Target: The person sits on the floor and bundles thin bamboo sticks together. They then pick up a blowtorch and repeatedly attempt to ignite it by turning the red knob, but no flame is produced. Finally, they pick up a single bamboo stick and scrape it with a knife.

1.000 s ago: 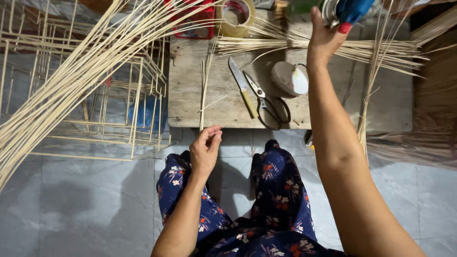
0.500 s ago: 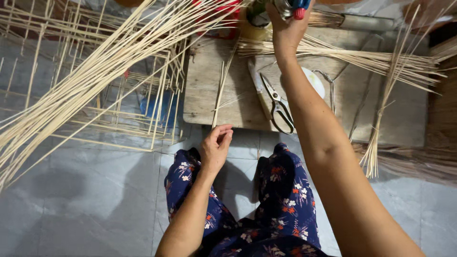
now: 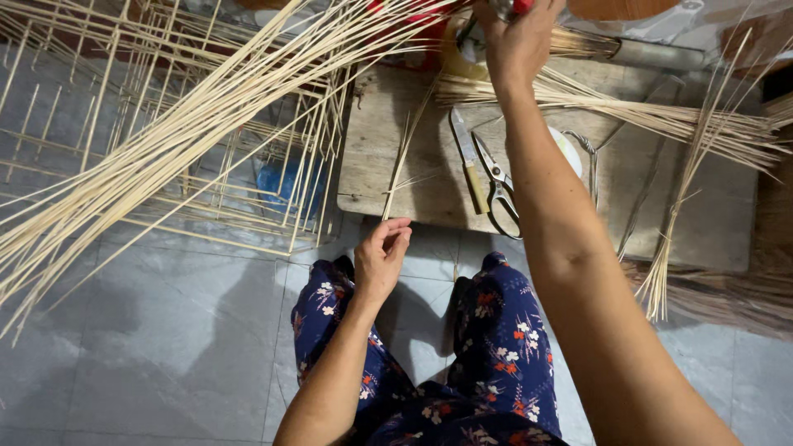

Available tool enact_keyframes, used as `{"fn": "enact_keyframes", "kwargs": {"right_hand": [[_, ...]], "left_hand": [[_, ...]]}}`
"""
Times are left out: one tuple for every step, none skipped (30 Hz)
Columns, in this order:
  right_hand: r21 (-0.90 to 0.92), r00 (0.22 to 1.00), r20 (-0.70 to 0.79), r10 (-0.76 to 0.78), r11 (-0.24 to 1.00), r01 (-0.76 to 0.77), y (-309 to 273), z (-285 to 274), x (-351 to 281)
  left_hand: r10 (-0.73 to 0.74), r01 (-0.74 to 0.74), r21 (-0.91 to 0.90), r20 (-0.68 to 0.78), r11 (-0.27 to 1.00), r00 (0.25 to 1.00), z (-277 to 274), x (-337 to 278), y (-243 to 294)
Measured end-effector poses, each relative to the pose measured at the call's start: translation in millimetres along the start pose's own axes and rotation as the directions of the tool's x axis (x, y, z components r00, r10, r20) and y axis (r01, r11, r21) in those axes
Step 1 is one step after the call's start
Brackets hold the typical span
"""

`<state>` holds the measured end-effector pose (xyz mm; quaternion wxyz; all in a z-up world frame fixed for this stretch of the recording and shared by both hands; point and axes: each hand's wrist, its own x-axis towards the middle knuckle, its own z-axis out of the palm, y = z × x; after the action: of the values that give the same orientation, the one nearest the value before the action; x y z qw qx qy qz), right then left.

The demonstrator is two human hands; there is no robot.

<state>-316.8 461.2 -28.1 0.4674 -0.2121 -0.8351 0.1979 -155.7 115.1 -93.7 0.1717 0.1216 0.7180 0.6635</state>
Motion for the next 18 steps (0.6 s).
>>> {"fn": "enact_keyframes", "kwargs": {"right_hand": [[-0.049,1.0,-0.003,-0.004,0.999,0.004,-2,-2,-1],[-0.08,1.0,0.001,0.014,0.997,-0.014,-3,-5,-1],[-0.109,0.999,0.002,0.032,0.993,-0.032,-4,-6,0],[-0.139,0.999,0.002,0.05,0.989,-0.049,-5,-7,1],[-0.16,0.997,0.02,0.073,0.985,-0.069,-5,-9,3],[-0.182,0.995,0.038,0.096,0.979,-0.088,-5,-11,5],[-0.206,0.991,0.058,0.124,0.972,-0.109,-4,-13,3],[-0.223,0.988,0.059,0.142,0.967,-0.125,-2,-14,1],[-0.236,0.986,0.057,0.156,0.962,-0.139,-1,-14,2],[-0.25,0.984,0.056,0.171,0.956,-0.152,-1,-14,2],[-0.267,0.979,0.055,0.195,0.948,-0.174,0,-12,0],[-0.284,0.974,0.054,0.219,0.939,-0.195,-1,-10,-3],[-0.301,0.969,0.052,0.242,0.929,-0.216,-1,-9,-7],[-0.288,0.978,0.024,0.208,0.938,-0.192,-1,-7,-10],[-0.274,0.985,-0.006,0.171,0.947,-0.166,-1,-6,-13],[-0.26,0.99,-0.035,0.134,0.956,-0.138,0,-4,-14],[-0.269,0.979,0.006,0.204,0.943,-0.195,1,-4,-16],[-0.279,0.961,0.047,0.273,0.927,-0.25,2,-4,-16]], "left_hand": [[-0.005,0.005,0.0,-0.001,1.0,1.0,0,0,0],[-0.01,0.01,-0.001,-0.002,1.0,1.0,1,-1,0],[-0.012,0.012,0.0,-0.003,1.0,1.0,1,-1,0],[-0.008,0.008,0.011,0.0,1.0,1.0,0,0,0],[-0.003,0.003,0.021,-0.001,1.0,1.0,0,0,1],[0.002,-0.002,0.031,-0.001,1.0,1.0,0,0,1],[-0.008,0.008,0.032,0.001,0.999,1.0,0,-2,1],[-0.017,0.017,0.032,0.003,0.999,1.0,-1,-3,1],[-0.023,0.023,0.032,0.003,0.999,1.0,-1,-2,1],[-0.023,0.023,0.035,0.003,0.999,1.0,-1,-2,1],[-0.024,0.023,0.039,0.003,0.999,1.0,-1,-2,1],[-0.024,0.024,0.043,0.004,0.999,1.0,-1,-2,1],[-0.023,0.023,0.036,0.004,0.999,1.0,-1,-3,1],[-0.023,0.022,0.029,0.004,0.999,1.0,-2,-4,0],[-0.019,0.019,0.022,0.003,1.0,1.0,-2,-3,0],[-0.019,0.019,0.015,0.005,1.0,1.0,-2,-1,0],[-0.025,0.025,0.01,0.006,1.0,1.0,-2,-2,-1],[-0.031,0.031,0.005,0.008,1.0,0.999,-3,-2,-2]]}}
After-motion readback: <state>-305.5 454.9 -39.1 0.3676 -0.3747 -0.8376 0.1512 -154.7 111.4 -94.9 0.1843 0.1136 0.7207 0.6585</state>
